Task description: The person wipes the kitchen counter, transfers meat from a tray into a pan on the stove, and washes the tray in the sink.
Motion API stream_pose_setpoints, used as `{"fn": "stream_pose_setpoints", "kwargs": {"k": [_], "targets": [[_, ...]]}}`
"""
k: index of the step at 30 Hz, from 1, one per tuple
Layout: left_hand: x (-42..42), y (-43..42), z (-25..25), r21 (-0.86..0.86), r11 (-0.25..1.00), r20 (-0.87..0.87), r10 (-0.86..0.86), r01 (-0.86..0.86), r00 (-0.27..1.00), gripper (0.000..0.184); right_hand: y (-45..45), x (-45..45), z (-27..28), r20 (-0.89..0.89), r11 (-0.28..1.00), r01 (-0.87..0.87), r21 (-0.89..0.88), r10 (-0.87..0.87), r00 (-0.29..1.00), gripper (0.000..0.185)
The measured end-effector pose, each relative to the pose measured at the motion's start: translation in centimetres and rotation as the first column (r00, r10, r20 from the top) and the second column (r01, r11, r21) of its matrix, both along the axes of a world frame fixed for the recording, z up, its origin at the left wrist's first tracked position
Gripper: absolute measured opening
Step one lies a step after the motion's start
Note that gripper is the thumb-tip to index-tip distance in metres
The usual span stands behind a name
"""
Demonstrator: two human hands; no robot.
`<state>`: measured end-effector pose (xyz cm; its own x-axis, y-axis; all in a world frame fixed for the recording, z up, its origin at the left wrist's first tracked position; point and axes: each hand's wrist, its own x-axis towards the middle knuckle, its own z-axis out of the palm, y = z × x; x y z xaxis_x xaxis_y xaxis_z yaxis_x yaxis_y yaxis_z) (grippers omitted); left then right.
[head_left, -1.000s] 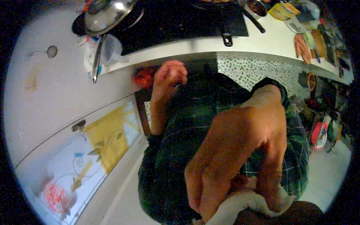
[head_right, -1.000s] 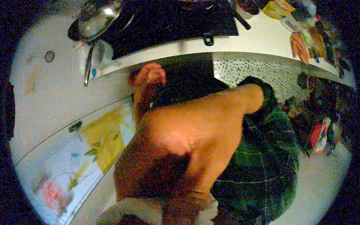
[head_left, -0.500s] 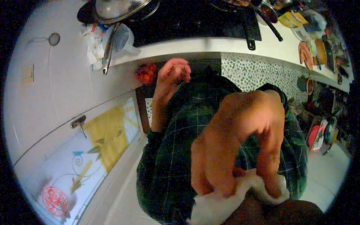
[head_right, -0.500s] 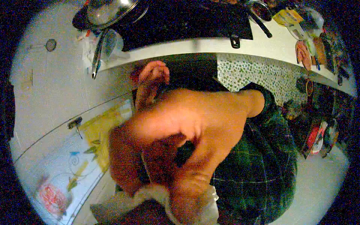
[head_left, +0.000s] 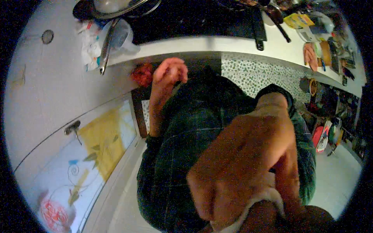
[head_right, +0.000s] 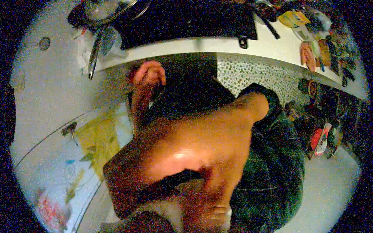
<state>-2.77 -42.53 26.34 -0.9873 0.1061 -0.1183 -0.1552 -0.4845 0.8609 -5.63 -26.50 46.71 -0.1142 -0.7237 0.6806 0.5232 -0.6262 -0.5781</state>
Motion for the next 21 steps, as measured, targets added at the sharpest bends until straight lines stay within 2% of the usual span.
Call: {"fn": "stream_pose_setpoints", "kwargs": {"k": [4, 5, 9, 11, 12, 14, 16, 18, 20, 21], "targets": [[-0.1, 0.1, 0.1, -0.019, 1.0, 0.068, 0.016, -0.015, 0.998, 0.027, -0.2, 0.2, -0.4, 0.026, 0.999, 0.028, -0.043, -0.027, 0.999, 0.063], [-0.1, 0.4, 0.7, -0.093, 0.995, 0.069, 0.029, -0.023, 0.997, 0.026, -0.4, 0.1, -0.6, 0.018, 0.997, 0.036, -0.063, -0.035, 0.999, 0.062], [-0.8, 1.2, -1.4, -0.034, 0.999, -0.03, -0.007, 0.006, 1.0, 0.025, -1.1, -0.3, -0.7, -0.048, 0.987, 0.039, -0.156, -0.047, 0.998, 0.057], [-0.6, 1.2, -1.5, 0.003, 1.0, -0.09, 0.026, -0.026, 0.996, 0.025, -0.6, -0.8, -0.6, -0.047, 0.982, 0.058, -0.178, -0.067, 0.997, 0.054], [-0.7, 1.3, -1.2, 0.001, 1.0, -0.081, 0.03, -0.03, 0.996, 0.025, -0.2, -1.1, -0.7, -0.033, 0.979, 0.071, -0.191, -0.078, 0.996, 0.053], [-0.2, 1.2, -0.8, -0.032, 0.999, 0.047, 0.009, -0.007, 0.999, 0.025, 0.1, -0.6, -1.3, -0.006, 0.972, 0.102, -0.213, -0.106, 0.994, 0.05], [-0.7, 1.2, -1.4, 0.008, 1.0, 0.011, -0.021, 0.021, 1.0, 0.026, 0.4, -0.7, -1.5, 0.015, 0.962, 0.123, -0.243, -0.123, 0.992, 0.048], [-0.7, 1.1, -2.0, -0.075, 0.997, -0.01, -0.014, 0.014, 1.0, 0.027, 0.6, -0.7, -1.5, 0.027, 0.951, 0.128, -0.281, -0.125, 0.992, 0.045], [-0.5, 1.4, -2.3, -0.014, 1.0, -0.041, -0.004, 0.004, 0.999, 0.027, 0.7, -0.6, -1.3, 0.027, 0.939, 0.122, -0.321, -0.12, 0.992, 0.043], [-0.5, 1.3, -2.2, -0.042, 0.999, -0.038, -0.001, -0.001, 0.999, 0.027, 0.6, -0.6, -1.2, 0.02, 0.934, 0.117, -0.338, -0.117, 0.993, 0.042]]}}
